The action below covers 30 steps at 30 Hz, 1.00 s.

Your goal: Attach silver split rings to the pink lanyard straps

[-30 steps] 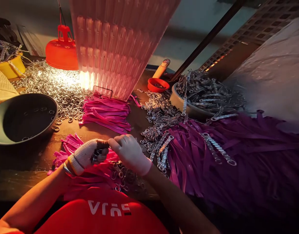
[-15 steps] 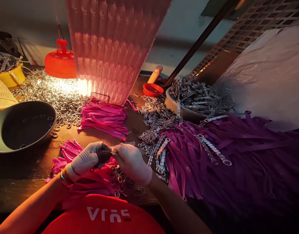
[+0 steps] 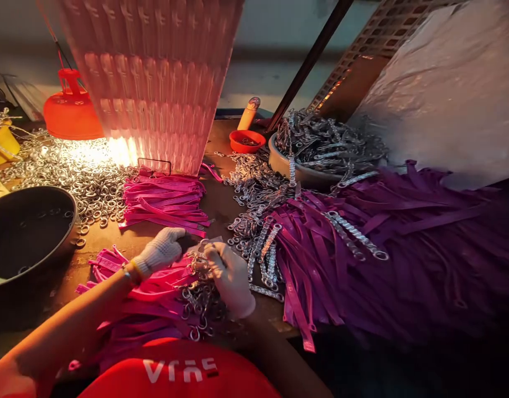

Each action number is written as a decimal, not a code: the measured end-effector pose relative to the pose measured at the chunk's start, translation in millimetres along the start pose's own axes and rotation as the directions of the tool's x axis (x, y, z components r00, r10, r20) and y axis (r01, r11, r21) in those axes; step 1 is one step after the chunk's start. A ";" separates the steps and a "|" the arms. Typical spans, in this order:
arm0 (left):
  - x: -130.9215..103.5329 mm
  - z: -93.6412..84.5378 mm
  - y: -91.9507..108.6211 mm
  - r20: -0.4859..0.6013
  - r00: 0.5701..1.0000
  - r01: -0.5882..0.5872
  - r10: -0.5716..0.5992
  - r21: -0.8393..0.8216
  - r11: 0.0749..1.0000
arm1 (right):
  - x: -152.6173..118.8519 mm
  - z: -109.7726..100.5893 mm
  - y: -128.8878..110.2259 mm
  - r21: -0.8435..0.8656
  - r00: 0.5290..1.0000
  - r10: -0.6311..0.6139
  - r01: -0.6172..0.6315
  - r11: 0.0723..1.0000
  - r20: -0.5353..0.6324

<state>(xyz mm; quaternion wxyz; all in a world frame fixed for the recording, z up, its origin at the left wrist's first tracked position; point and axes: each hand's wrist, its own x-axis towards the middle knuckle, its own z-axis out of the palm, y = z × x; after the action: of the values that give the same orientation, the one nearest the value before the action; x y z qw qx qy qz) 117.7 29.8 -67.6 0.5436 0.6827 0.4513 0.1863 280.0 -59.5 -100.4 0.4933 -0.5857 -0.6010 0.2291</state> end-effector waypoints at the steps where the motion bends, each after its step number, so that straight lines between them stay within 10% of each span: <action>1: 17.7 0.7 1.0 -0.035 0.997 -0.056 0.064 0.197 0.979 | 3.3 -1.8 4.9 0.061 0.997 0.059 -0.056 0.997 -0.051; 4: 63.3 14.0 2.1 -0.050 0.997 -0.025 0.056 0.483 0.876 | 8.4 -3.0 18.2 0.186 0.978 0.185 -0.165 0.969 -0.098; 9: 80.3 33.1 -1.0 -0.069 0.998 0.043 -0.011 0.488 0.872 | 6.4 -3.7 26.6 0.134 0.986 0.169 -0.168 0.977 0.001; 20: -42.5 -32.9 -2.0 0.022 0.969 0.244 -0.245 -0.189 0.951 | 17.9 21.5 -26.0 -0.112 0.943 -0.133 0.174 0.978 0.304; 25: -72.0 -24.2 -6.1 0.027 0.987 0.162 -0.159 -0.121 0.979 | 10.9 33.4 -42.2 -0.467 0.891 -0.184 0.382 0.797 0.415; 30: -74.6 -16.6 -13.6 -0.067 0.996 -0.031 0.052 0.287 0.957 | 2.8 37.0 -39.7 -0.551 0.854 -0.262 0.496 0.671 0.449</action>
<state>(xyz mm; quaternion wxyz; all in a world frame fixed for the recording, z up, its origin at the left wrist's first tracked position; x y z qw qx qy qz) 60.6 -21.7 -56.7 0.4184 0.7560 0.4788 0.1556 229.7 -54.0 -80.8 0.1871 -0.5315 -0.8261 -0.0077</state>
